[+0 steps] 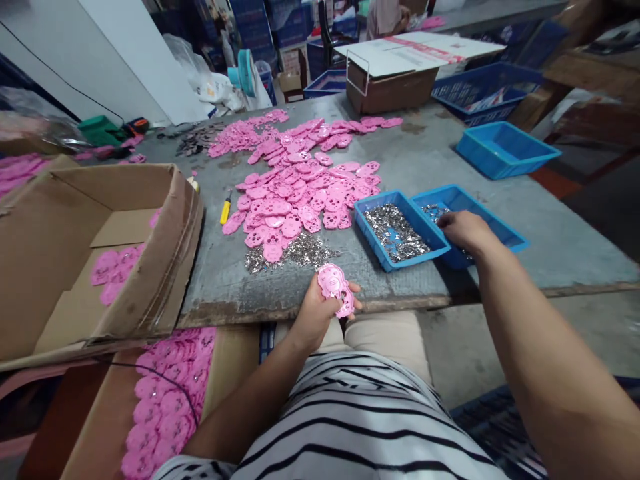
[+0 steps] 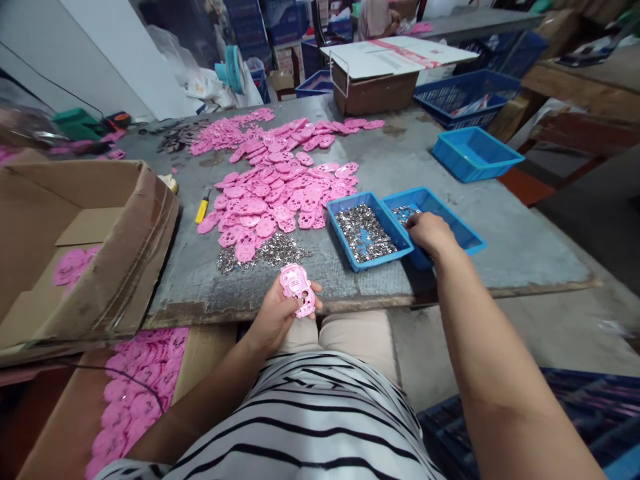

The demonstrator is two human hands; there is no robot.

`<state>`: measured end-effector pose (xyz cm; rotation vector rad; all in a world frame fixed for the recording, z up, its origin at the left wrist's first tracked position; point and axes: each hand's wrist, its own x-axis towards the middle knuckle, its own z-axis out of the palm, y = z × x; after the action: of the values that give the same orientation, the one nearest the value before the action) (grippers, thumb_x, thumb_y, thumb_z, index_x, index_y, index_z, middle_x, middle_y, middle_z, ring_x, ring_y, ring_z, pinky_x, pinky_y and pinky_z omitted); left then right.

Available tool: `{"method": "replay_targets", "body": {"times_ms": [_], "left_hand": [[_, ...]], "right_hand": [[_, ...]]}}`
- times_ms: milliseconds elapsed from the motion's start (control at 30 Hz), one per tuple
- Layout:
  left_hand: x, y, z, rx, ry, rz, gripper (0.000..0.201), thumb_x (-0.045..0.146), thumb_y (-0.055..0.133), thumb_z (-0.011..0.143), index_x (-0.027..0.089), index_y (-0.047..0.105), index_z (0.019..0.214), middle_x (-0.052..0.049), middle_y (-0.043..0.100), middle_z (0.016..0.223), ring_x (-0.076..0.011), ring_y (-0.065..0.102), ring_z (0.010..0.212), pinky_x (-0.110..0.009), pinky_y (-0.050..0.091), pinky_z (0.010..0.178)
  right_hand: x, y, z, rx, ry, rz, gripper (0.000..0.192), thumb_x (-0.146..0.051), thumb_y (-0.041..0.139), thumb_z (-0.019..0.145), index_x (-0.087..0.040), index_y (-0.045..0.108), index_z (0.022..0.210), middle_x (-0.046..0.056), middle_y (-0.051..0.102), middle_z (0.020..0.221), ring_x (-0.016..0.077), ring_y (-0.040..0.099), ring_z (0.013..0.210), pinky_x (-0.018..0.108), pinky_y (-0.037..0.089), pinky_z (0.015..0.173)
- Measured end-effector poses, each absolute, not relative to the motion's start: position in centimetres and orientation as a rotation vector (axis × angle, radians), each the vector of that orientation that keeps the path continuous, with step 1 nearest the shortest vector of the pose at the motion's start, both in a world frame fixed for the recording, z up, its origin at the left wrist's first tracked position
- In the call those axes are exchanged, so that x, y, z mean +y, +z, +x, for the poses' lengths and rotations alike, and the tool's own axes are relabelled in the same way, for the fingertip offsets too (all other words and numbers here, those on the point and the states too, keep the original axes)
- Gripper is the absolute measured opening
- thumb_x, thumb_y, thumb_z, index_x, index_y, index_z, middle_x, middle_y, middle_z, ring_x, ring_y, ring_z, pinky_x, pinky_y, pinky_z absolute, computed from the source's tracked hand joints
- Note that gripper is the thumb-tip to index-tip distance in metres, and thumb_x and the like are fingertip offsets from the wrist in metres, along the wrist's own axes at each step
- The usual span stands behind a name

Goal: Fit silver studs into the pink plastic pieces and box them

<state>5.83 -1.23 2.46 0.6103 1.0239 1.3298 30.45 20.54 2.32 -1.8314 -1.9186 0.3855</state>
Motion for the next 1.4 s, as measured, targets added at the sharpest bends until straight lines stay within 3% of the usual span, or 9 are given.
{"method": "replay_targets", "body": {"times_ms": [167, 300, 467, 567, 733, 867, 1067, 1300, 1400], "left_hand": [[-1.4, 2.3, 5.9, 1.013, 1.328, 0.618, 0.042, 0.015, 0.063, 0.062, 0.019, 0.044, 0.099, -0.005, 0.069, 0.091, -0.0154, 0.066, 0.065, -0.023, 0.049, 0.051], [-1.3, 1.9, 5.8, 1.018, 1.341, 0.599, 0.043, 0.013, 0.061, 0.061, 0.019, 0.045, 0.101, -0.004, 0.069, 0.088, -0.0157, 0.066, 0.065, -0.023, 0.049, 0.050], [-1.5, 2.2, 5.7, 1.020, 1.371, 0.583, 0.044, 0.013, 0.059, 0.060, 0.019, 0.046, 0.102, -0.004, 0.069, 0.087, -0.0155, 0.065, 0.064, -0.024, 0.049, 0.050], [-1.5, 2.7, 5.7, 1.027, 1.375, 0.571, 0.041, 0.014, 0.062, 0.062, 0.019, 0.046, 0.099, -0.003, 0.068, 0.085, -0.0150, 0.064, 0.064, -0.024, 0.049, 0.051], [-0.8, 2.9, 6.3, 1.066, 1.421, 0.574, 0.039, 0.022, 0.069, 0.066, 0.018, 0.046, 0.097, -0.001, 0.067, 0.083, -0.0134, 0.063, 0.062, -0.022, 0.048, 0.048], [-0.4, 2.4, 6.8, 1.191, 1.431, 0.570, 0.044, 0.025, 0.075, 0.061, 0.018, 0.046, 0.093, 0.002, 0.063, 0.072, -0.0112, 0.060, 0.053, -0.020, 0.045, 0.042], [-0.6, 2.2, 6.9, 1.186, 1.457, 0.443, 0.049, 0.021, 0.075, 0.051, 0.017, 0.046, 0.091, 0.005, 0.060, 0.065, -0.0112, 0.058, 0.048, -0.019, 0.041, 0.037], [-0.6, 2.4, 6.8, 1.093, 1.474, 0.364, 0.049, 0.024, 0.078, 0.049, 0.016, 0.048, 0.087, 0.005, 0.059, 0.061, -0.0111, 0.057, 0.046, -0.019, 0.040, 0.035], [-0.6, 2.4, 6.8, 1.072, 1.490, 0.351, 0.049, 0.025, 0.080, 0.049, 0.016, 0.049, 0.086, 0.005, 0.059, 0.061, -0.0107, 0.057, 0.047, -0.019, 0.041, 0.035]], "right_hand": [[19.6, 4.1, 29.5, -1.890, 0.396, -2.016, 0.016, -0.017, 0.065, 0.068, -0.021, 0.055, 0.055, 0.006, 0.054, 0.059, 0.0183, 0.051, 0.061, 0.035, 0.032, 0.062], [19.4, 4.8, 29.1, -1.829, 0.384, -1.996, 0.013, -0.014, 0.061, 0.070, -0.021, 0.054, 0.062, 0.007, 0.062, 0.070, 0.0216, 0.058, 0.072, 0.033, 0.036, 0.067], [18.5, 5.9, 28.7, -1.476, 0.499, -1.759, 0.011, -0.016, 0.061, 0.068, -0.021, 0.056, 0.060, 0.001, 0.059, 0.062, 0.0177, 0.053, 0.063, 0.031, 0.040, 0.066], [16.4, 6.4, 27.2, -1.380, 0.769, -1.520, 0.012, -0.026, 0.069, 0.062, -0.021, 0.058, 0.061, -0.001, 0.057, 0.058, 0.0142, 0.047, 0.054, 0.030, 0.039, 0.057], [10.6, 5.7, 22.6, -1.833, 1.190, -1.092, 0.018, -0.036, 0.071, 0.063, -0.021, 0.062, 0.062, -0.001, 0.062, 0.060, 0.0147, 0.053, 0.056, 0.028, 0.042, 0.057], [7.5, 4.7, 20.2, -2.170, 1.164, -0.909, 0.011, -0.027, 0.062, 0.077, -0.021, 0.066, 0.069, 0.001, 0.067, 0.066, 0.0155, 0.059, 0.063, 0.028, 0.043, 0.060], [6.8, 3.8, 19.6, -2.278, 1.032, -0.808, 0.012, -0.021, 0.061, 0.081, -0.020, 0.066, 0.071, 0.003, 0.064, 0.073, 0.0151, 0.059, 0.070, 0.027, 0.044, 0.065], [6.7, 2.1, 19.4, -1.890, 1.579, -0.827, 0.024, -0.042, 0.066, 0.078, -0.020, 0.060, 0.070, 0.000, 0.060, 0.059, 0.0156, 0.055, 0.062, 0.029, 0.044, 0.062], [6.4, 1.7, 19.1, -1.797, 1.583, -0.859, 0.025, -0.043, 0.067, 0.075, -0.020, 0.060, 0.069, -0.001, 0.058, 0.061, 0.0151, 0.054, 0.062, 0.030, 0.043, 0.064]]}}
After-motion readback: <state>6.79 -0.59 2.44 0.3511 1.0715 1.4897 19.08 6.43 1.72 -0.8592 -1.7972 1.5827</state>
